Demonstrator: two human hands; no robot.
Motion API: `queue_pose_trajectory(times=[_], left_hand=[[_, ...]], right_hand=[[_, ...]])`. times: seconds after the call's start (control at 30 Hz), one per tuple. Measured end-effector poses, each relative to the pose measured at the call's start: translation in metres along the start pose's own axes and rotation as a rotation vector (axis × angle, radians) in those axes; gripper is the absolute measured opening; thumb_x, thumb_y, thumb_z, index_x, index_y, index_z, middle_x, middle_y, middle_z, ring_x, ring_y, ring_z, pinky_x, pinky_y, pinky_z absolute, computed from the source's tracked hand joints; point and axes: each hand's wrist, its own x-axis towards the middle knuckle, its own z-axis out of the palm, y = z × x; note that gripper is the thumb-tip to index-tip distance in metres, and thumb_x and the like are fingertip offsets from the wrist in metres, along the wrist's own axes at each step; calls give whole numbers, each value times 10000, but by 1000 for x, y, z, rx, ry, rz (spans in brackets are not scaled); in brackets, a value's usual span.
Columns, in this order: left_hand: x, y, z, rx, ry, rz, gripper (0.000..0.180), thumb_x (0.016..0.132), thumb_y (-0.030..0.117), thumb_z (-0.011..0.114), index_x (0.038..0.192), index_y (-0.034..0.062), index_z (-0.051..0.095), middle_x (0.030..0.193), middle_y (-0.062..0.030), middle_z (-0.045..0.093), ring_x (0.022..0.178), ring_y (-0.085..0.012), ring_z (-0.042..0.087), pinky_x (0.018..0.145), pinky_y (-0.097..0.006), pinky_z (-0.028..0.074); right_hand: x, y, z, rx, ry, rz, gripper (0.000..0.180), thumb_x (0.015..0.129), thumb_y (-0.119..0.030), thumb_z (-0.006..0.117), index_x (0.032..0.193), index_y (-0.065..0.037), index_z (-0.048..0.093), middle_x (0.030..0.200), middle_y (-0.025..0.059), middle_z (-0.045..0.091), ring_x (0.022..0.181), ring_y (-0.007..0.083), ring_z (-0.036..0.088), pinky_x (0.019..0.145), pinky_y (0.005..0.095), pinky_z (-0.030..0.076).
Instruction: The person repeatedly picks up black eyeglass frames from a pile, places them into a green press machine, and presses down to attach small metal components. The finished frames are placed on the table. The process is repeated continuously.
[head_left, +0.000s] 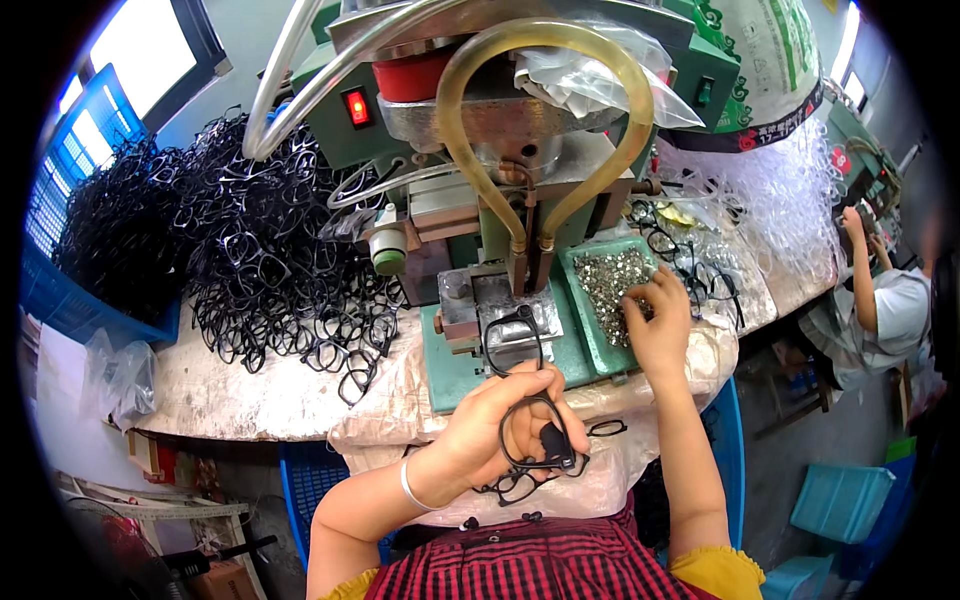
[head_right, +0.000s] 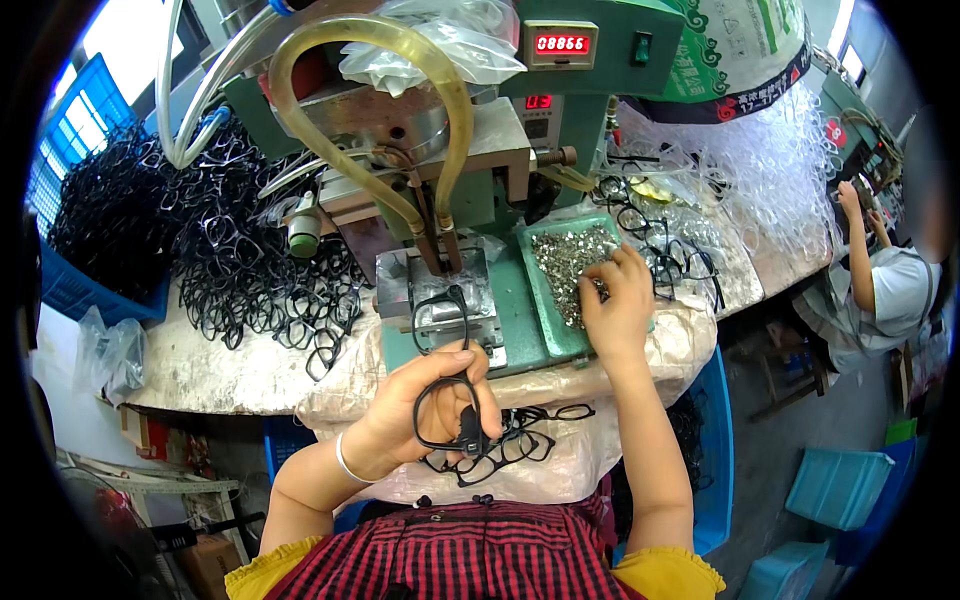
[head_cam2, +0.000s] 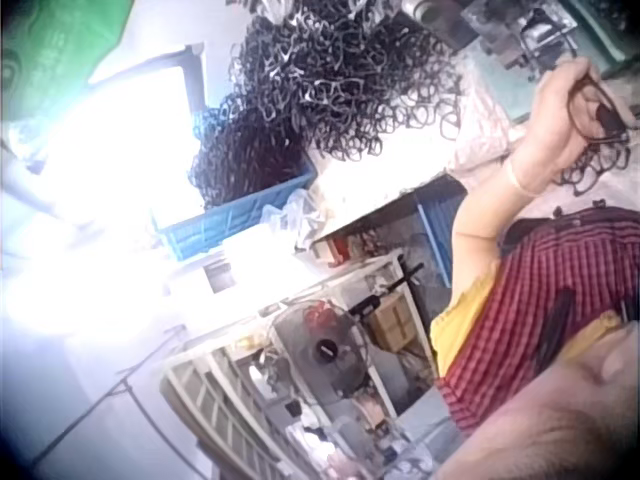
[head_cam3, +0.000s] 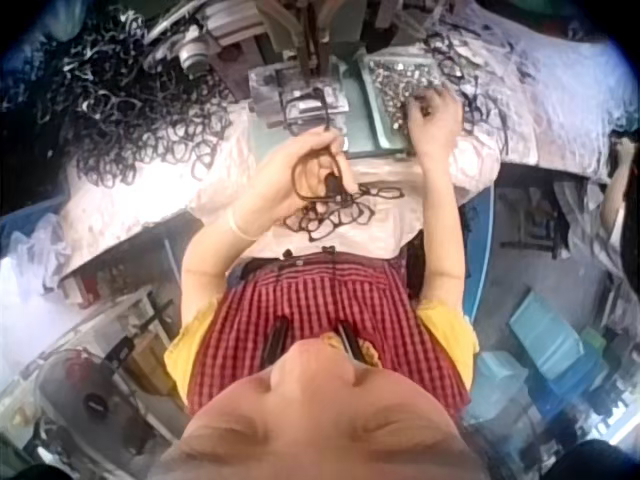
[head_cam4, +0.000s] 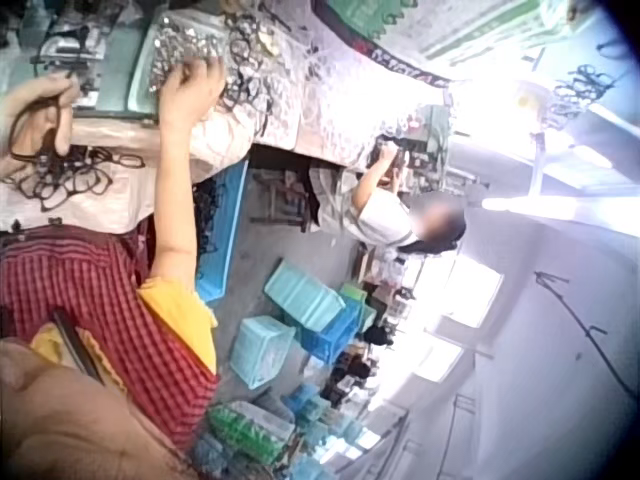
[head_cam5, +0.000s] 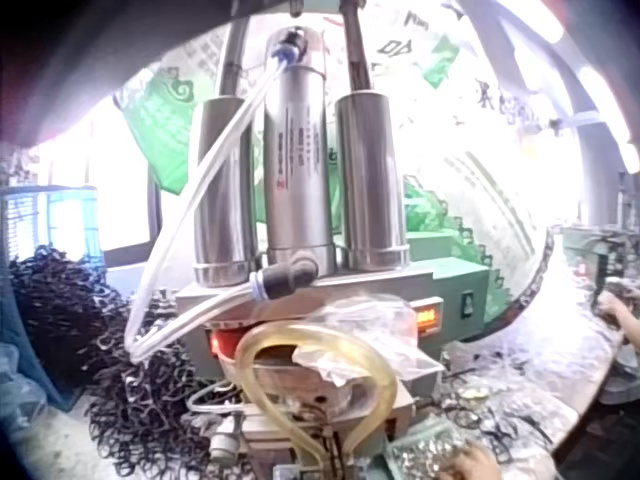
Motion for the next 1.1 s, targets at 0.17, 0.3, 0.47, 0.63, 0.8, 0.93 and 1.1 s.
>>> queue_pose_trajectory(times=[0.17, 0.3, 0.47, 0.63, 0.8, 0.93, 1.1], left_hand=[[3, -8, -3, -49, -4, 58, 202, 1022, 289, 434, 996, 94, 478, 854, -284, 682, 550, -273, 659, 407, -320, 512], [5, -11, -8, -61, -90, 107, 276, 1049, 285, 398, 968, 30, 467, 864, -303, 679, 560, -272, 666, 459, -307, 553], [-43, -9, -39, 606, -40, 237, 360, 977, 354, 592, 952, 4, 673, 897, -119, 726, 708, -190, 690, 593, -294, 562], [-78, 21, -116, 1767, 966, 722, 194, 804, 215, 749, 929, 74, 704, 873, -94, 642, 847, -278, 613, 744, -391, 495], [-38, 27, -213, 2031, 1208, 577, 214, 772, 145, 718, 967, 80, 660, 918, -107, 577, 904, -328, 576, 766, -433, 484], [-59, 63, -188, 1678, 1187, 601, 153, 813, 140, 730, 948, 75, 702, 870, -84, 639, 807, -242, 627, 720, -339, 508], [-73, 100, -201, 1538, 1137, 931, 154, 823, 172, 757, 911, 52, 720, 991, -78, 657, 858, -190, 608, 749, -312, 490]], right_hand=[[1, 10, 3, 123, -78, 119, 126, 779, -77, 732, 888, -19, 704, 1091, 180, 659, 1055, 345, 614, 934, 397, 469], [-8, 11, 8, 166, -20, -30, 130, 827, -49, 679, 940, 14, 689, 1040, 163, 674, 984, 315, 639, 897, 371, 492], [-13, 25, -10, 732, 144, 550, 166, 976, -141, 616, 1049, -5, 677, 968, 33, 672, 896, 128, 614, 838, 276, 487], [-30, 52, -2, 941, 141, 528, 134, 954, -90, 630, 1052, -11, 677, 965, 45, 680, 849, 105, 595, 784, 235, 472], [-7, -1, 41, 781, 144, 461, 155, 932, -56, 652, 1071, 7, 683, 1007, 38, 680, 929, 106, 613, 861, 241, 483], [-9, -18, 28, 733, 42, 373, 168, 931, -49, 651, 1084, 14, 681, 989, 31, 677, 902, 100, 614, 843, 236, 488], [-11, -9, 19, 466, 14, 258, 172, 897, -25, 658, 1061, 11, 693, 998, 70, 697, 925, 157, 632, 865, 281, 481]])
